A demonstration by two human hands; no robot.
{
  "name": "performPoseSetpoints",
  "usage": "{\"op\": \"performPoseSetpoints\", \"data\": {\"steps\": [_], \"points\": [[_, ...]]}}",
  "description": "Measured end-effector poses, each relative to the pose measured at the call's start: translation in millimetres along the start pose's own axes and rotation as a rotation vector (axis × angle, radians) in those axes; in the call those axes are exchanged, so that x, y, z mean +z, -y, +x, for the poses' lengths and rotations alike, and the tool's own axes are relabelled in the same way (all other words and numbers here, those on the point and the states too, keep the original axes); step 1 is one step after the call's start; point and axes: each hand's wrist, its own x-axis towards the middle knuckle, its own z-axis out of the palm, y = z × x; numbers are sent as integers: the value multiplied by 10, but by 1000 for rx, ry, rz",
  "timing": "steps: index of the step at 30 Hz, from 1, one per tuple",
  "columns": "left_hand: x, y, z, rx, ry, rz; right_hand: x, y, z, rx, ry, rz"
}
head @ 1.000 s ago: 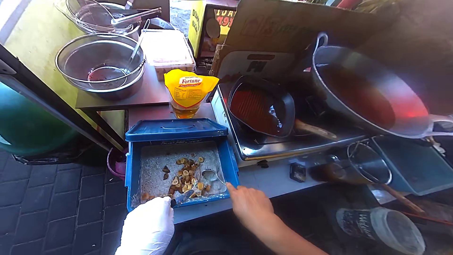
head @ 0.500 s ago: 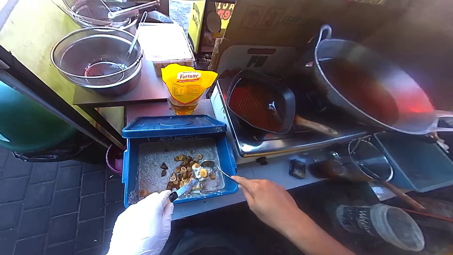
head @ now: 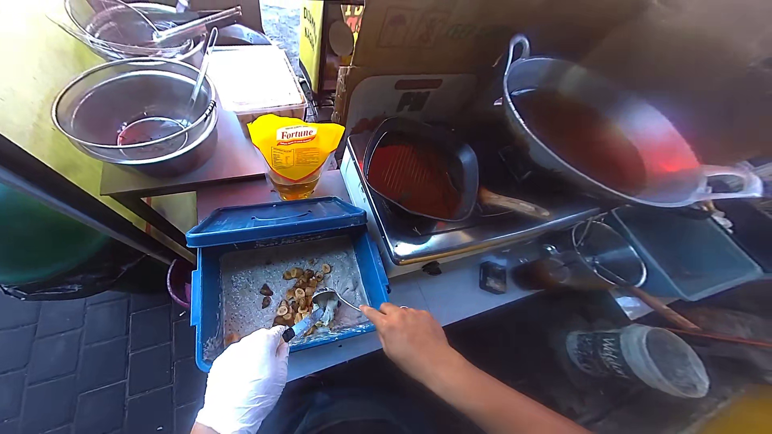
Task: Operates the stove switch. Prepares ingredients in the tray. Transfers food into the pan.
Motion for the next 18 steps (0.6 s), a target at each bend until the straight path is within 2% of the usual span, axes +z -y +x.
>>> {"op": "performPoseSetpoints", "data": {"steps": [5, 10, 14, 18], "points": [[-58, 35, -75, -13, -53, 41, -4, 93, 220, 24, -22, -71], [-110, 53, -281, 22, -110, 61, -86, 203, 373, 78, 250, -98], [-27, 37, -280, -24, -109, 89, -202, 343, 354, -15, 395, -97], [24, 33, -243, -23, -106, 65, -309, 202, 389, -128, 426, -30]]}}
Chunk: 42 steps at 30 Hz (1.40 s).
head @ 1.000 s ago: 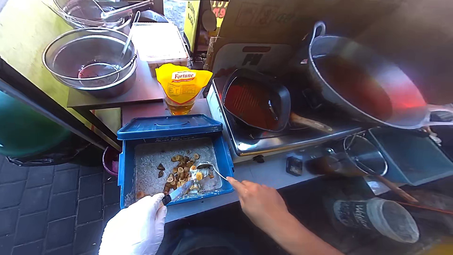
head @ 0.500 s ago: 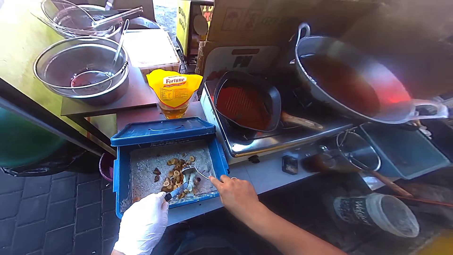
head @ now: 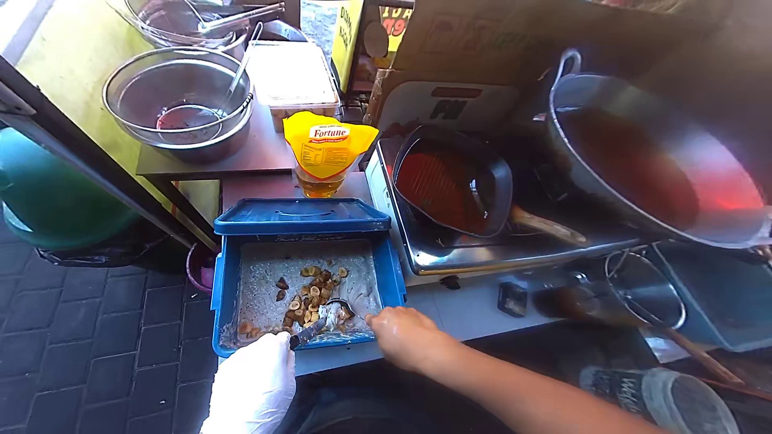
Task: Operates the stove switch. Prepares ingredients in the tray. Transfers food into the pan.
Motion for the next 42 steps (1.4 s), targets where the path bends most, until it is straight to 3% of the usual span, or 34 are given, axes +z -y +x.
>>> {"op": "performPoseSetpoints", "data": {"steps": [6, 10, 13, 17, 21, 26, 29, 34, 42], "points": [[-62, -28, -65, 6, 21, -93, 91, -557, 52, -125, -28, 356], [-248, 15, -210, 25, -36, -140, 267, -677, -194, -106, -221, 436], [-503, 66, -334, 59, -22, -149, 451, -657, -374, -66, -418, 382], [-666, 34, -339, 128, 75, -135, 750, -503, -410, 64, -704, 90], [-648, -22, -270, 179, 133, -143, 800, -398, -396, 186, -650, 57], [-469, -127, -98, 159, 98, -127, 715, -317, -418, 70, -426, 314], [-357, -207, 4, 67, 83, -71, 698, -323, -386, 28, -403, 392], [-239, -162, 130, 29, 210, -50, 641, -278, -350, 124, -398, 279], [-168, -67, 54, 36, 126, -27, 410, -125, -189, 239, -348, 129]]}}
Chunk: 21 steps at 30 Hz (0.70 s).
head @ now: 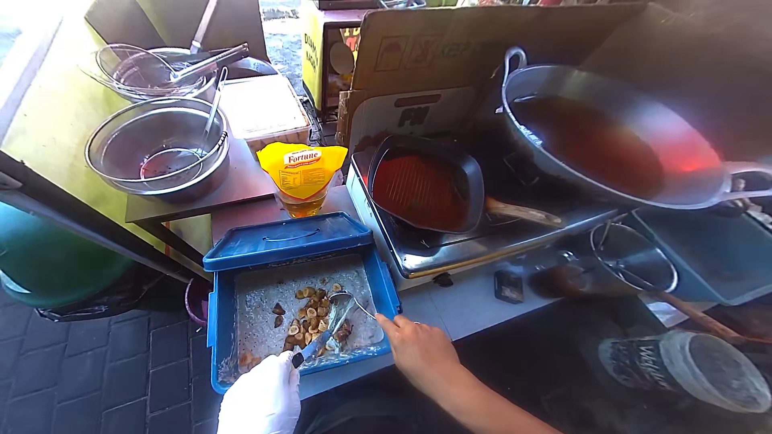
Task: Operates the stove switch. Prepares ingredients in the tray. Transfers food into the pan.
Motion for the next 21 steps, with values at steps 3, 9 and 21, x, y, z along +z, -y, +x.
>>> {"op": "performPoseSetpoints", "data": {"steps": [3, 9, 21], "points": [[-119, -13, -154, 32, 12, -46, -55, 143, 87, -1, 137, -48], [113, 48, 8, -27, 63, -39, -61, 101, 197, -106, 288, 73], [-341, 264, -343, 78, -68, -117, 47, -443, -220, -99, 40, 296]]}}
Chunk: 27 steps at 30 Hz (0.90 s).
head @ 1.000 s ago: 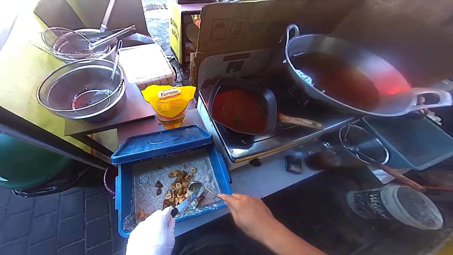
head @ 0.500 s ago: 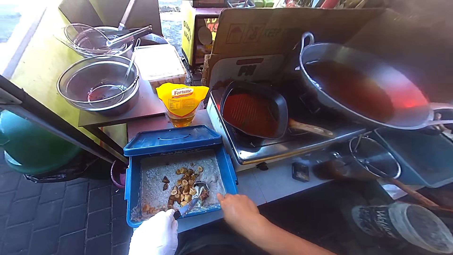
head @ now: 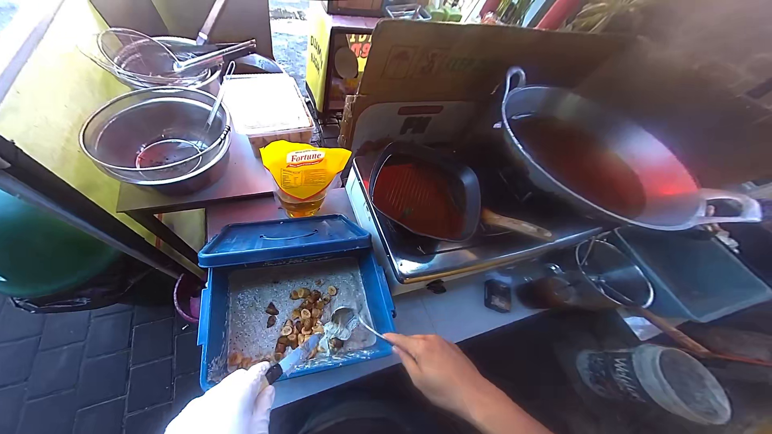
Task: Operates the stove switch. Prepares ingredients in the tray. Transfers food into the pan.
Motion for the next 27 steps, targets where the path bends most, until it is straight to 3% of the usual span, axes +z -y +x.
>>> {"op": "performPoseSetpoints", "data": {"steps": [4, 7, 10, 16, 21, 27], "points": [[54, -40, 252, -68, -33, 8, 335, -13, -118, -282, -249, -164], [190, -67, 510, -109, 141, -68, 447, -95, -163, -439, -476, -308], [315, -37, 588, -86, 229, -76, 460, -270, -223, -468, -512, -289], [341, 62, 582, -74, 288, 8, 353, -338, -198, -253, -448, -286], [199, -7, 471, -104, 276, 73, 115, 97, 104, 19, -131, -310], [1, -182, 299, -148, 289, 77, 54, 557, 345, 140, 166, -421]]}}
